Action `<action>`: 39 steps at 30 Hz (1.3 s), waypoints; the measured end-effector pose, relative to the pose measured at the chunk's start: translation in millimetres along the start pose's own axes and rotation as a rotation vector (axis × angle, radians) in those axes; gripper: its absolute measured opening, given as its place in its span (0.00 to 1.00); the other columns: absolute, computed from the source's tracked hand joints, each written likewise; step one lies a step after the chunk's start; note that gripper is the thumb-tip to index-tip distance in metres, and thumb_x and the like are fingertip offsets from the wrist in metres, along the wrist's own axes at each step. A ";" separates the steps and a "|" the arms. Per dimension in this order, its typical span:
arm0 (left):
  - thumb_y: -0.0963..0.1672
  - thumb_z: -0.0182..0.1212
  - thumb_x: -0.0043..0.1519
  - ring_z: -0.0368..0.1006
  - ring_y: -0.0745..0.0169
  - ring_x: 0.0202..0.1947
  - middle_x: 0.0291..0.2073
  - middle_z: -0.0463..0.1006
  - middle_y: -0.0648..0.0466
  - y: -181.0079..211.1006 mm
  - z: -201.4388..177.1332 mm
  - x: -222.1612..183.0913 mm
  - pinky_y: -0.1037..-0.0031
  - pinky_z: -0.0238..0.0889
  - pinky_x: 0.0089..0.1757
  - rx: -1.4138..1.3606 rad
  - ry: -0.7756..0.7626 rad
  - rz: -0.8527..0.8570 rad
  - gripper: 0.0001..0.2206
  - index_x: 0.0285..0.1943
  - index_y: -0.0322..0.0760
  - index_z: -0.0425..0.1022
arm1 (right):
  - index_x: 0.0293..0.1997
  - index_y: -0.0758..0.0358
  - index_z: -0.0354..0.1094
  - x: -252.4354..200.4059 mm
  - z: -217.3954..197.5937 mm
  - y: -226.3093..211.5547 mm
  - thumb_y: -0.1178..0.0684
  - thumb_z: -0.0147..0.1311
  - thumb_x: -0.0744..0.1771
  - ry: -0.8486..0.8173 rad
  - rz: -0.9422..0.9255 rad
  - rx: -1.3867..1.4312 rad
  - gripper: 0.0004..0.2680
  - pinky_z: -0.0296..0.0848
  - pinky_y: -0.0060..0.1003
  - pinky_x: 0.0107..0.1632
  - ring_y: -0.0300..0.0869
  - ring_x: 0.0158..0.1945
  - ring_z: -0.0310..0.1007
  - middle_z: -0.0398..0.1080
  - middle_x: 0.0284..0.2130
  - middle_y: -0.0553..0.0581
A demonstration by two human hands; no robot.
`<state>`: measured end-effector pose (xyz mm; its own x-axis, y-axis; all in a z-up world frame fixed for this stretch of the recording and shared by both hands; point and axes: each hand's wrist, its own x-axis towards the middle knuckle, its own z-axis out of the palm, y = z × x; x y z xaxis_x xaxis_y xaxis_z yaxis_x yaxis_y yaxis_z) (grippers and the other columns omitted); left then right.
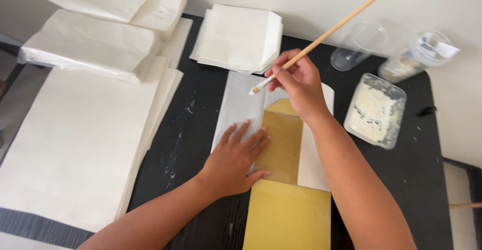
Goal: A person is manually assembling a paper bag by applying glue with a brush and folding the paper along pre-defined lines.
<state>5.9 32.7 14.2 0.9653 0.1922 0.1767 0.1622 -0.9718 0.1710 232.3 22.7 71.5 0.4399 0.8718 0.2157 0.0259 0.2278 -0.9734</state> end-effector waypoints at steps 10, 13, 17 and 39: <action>0.62 0.49 0.64 0.59 0.34 0.69 0.70 0.66 0.53 -1.5 9.1 -3.3 0.46 0.53 0.62 0.098 0.183 0.024 0.34 0.71 0.42 0.68 | 0.44 0.61 0.63 31.8 35.4 58.7 0.55 0.53 0.69 -0.029 0.054 -0.107 0.05 0.78 0.32 0.40 0.41 0.29 0.74 0.72 0.31 0.56; 0.62 0.49 0.64 0.60 0.33 0.69 0.70 0.67 0.51 -0.8 6.5 -3.2 0.45 0.55 0.62 0.087 0.196 0.028 0.34 0.70 0.41 0.69 | 0.45 0.60 0.63 27.6 35.0 62.8 0.56 0.54 0.69 -0.057 0.014 -0.105 0.04 0.78 0.32 0.40 0.41 0.29 0.75 0.73 0.31 0.57; 0.62 0.47 0.65 0.59 0.34 0.70 0.71 0.66 0.51 -1.8 6.5 -2.7 0.45 0.53 0.63 0.076 0.180 0.022 0.34 0.71 0.41 0.68 | 0.45 0.62 0.64 28.0 33.7 67.5 0.57 0.54 0.69 -0.128 0.037 -0.077 0.04 0.81 0.32 0.41 0.41 0.33 0.75 0.70 0.34 0.57; 0.62 0.52 0.62 0.58 0.36 0.71 0.71 0.65 0.52 -3.1 5.6 -3.5 0.46 0.51 0.65 0.025 0.173 0.008 0.34 0.70 0.42 0.68 | 0.44 0.63 0.64 25.1 37.7 57.9 0.60 0.51 0.70 -0.176 -0.136 -0.145 0.01 0.81 0.31 0.47 0.39 0.40 0.72 0.68 0.37 0.56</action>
<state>3.1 34.3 7.6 0.9172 0.2033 0.3427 0.1619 -0.9760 0.1455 211.0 74.1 23.5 0.2606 0.9025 0.3430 0.2078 0.2945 -0.9328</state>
